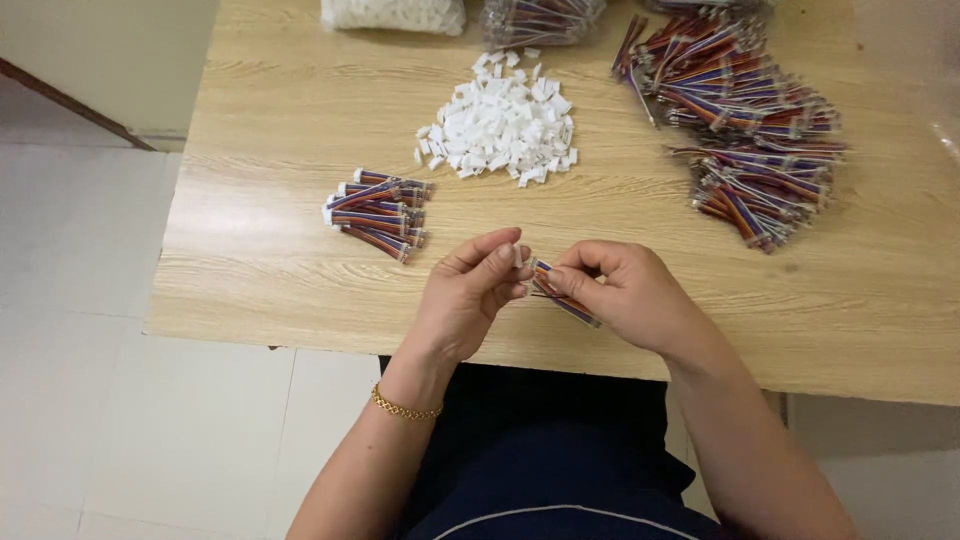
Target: Assembling multi-colored wire bundles into white plastic connector housings
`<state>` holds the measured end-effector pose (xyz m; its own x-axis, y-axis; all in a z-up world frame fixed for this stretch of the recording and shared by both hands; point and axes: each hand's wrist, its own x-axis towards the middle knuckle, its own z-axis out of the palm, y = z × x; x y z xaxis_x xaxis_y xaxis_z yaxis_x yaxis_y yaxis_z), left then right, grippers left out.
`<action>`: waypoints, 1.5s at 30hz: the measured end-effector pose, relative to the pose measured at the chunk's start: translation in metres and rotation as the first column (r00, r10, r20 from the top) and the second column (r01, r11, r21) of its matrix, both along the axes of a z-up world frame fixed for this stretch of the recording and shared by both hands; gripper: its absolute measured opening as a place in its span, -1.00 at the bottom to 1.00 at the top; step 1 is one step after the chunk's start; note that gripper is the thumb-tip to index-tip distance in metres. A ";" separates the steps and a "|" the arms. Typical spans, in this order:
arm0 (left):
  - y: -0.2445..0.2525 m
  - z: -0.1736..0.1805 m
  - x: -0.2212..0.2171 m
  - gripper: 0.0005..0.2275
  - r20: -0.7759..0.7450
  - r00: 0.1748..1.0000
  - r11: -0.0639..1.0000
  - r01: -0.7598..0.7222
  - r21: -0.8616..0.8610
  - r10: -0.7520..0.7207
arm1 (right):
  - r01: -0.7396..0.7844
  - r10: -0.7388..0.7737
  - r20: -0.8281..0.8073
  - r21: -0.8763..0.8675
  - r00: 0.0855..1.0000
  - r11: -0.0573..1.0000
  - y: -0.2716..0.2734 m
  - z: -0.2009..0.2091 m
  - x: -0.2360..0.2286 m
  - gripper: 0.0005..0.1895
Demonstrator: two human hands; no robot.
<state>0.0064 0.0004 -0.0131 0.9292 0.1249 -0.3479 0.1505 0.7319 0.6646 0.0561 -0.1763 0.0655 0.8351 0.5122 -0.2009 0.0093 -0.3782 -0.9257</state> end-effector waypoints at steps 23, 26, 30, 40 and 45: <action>-0.003 0.012 -0.005 -0.77 0.272 0.962 0.779 -0.156 0.608 -0.020 | 0.001 0.002 0.068 -0.035 0.998 0.999 0.022 -0.005 0.026 -0.89; -0.001 0.011 -0.005 -0.78 0.266 0.963 0.767 -0.146 0.625 -0.033 | 0.005 -0.003 0.063 -0.030 0.998 1.000 0.020 -0.004 0.023 -0.89; 0.000 0.008 -0.003 -0.80 0.207 0.977 0.798 -0.084 0.597 -0.052 | 0.017 -0.016 0.045 -0.026 0.999 1.000 0.019 -0.004 0.022 -0.89; 0.002 -0.005 0.000 -0.74 0.056 0.998 1.000 0.000 0.010 -0.001 | 0.004 -0.003 0.049 -0.023 0.999 1.000 0.008 -0.002 0.016 -0.90; 0.004 -0.006 -0.002 -0.73 0.068 0.996 0.995 0.070 -0.070 -0.065 | -0.052 0.052 0.009 -0.016 0.999 0.998 0.013 0.013 0.013 -0.90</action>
